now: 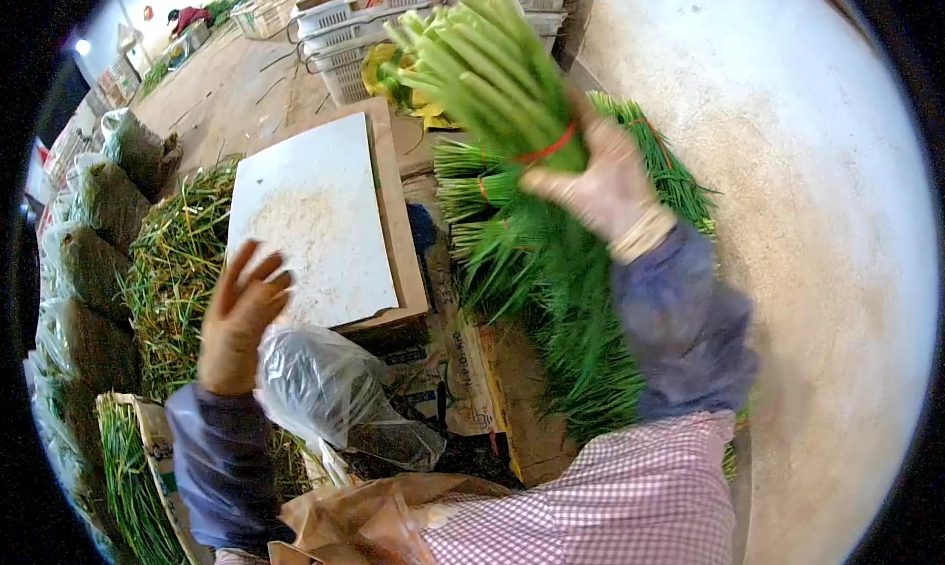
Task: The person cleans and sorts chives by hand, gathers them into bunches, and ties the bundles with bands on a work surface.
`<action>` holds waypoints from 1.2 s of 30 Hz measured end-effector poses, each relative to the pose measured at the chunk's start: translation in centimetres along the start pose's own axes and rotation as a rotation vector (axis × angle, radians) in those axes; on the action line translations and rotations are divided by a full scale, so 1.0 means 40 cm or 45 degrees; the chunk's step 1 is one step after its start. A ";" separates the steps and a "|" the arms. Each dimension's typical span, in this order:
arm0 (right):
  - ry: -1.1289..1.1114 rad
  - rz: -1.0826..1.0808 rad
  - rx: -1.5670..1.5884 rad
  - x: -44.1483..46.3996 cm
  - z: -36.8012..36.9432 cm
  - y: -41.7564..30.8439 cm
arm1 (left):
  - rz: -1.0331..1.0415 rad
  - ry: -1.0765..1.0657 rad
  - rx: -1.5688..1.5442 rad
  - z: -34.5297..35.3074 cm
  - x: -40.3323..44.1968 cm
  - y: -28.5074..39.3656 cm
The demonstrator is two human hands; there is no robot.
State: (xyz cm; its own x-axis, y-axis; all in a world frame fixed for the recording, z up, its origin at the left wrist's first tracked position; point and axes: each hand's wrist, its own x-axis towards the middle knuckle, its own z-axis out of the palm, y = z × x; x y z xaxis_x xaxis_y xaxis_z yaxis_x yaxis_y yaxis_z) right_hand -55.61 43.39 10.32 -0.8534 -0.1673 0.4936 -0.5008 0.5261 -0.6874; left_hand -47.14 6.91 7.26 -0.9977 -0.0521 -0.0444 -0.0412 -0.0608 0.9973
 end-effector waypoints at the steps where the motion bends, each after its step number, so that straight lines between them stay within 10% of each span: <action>1: 0.002 -0.172 -0.267 0.040 -0.046 0.038 | -0.080 0.119 -0.074 -0.055 0.004 0.008; 8: -0.718 -0.462 -1.823 0.124 -0.058 0.221 | -0.268 0.584 -0.225 -0.444 -0.140 -0.130; 14: -1.350 -0.283 -1.429 -0.136 0.219 0.490 | -0.529 0.924 -0.274 -0.615 -0.389 -0.311; 22: -1.093 0.100 -1.469 -0.370 0.424 0.666 | -0.843 1.149 -0.368 -0.539 -0.490 -0.420; 31: -0.684 -0.326 -1.410 -0.451 0.426 0.739 | -0.878 1.080 -0.255 -0.470 -0.464 -0.445; 36: -1.443 0.181 -1.465 -0.385 0.470 0.729 | -0.915 1.024 -0.162 -0.434 -0.443 -0.412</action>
State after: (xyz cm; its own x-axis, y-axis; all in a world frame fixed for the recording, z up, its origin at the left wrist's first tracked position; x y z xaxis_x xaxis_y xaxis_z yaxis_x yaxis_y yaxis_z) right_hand -59.81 45.64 -27.34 -0.8049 -0.2873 -0.5193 -0.4898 0.8157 0.3077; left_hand -27.83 -8.48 -9.42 -0.4125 -0.5982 -0.6870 -0.5492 -0.4384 0.7115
